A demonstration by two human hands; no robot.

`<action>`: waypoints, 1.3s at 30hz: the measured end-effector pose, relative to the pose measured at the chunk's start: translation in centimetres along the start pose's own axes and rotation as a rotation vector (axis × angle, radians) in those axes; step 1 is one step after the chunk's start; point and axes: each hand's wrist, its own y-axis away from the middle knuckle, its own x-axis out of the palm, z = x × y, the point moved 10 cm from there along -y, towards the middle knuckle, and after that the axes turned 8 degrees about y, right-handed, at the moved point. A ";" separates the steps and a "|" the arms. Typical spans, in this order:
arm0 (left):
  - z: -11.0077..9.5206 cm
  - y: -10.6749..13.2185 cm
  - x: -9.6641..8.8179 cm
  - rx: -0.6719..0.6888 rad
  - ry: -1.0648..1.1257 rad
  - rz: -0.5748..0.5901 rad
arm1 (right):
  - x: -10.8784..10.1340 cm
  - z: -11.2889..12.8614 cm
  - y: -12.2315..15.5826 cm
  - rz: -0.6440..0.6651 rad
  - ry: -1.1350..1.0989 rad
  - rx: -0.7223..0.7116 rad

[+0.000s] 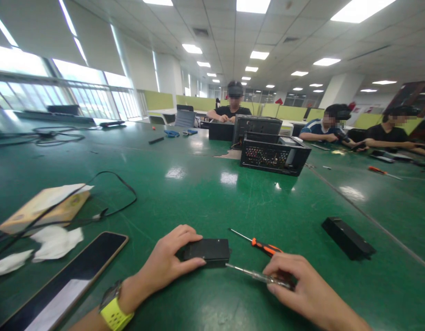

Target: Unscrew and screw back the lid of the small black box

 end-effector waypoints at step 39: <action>1.1 -0.1 0.3 -0.133 0.147 0.041 | -0.2 -1.4 -0.7 -0.188 -0.178 0.028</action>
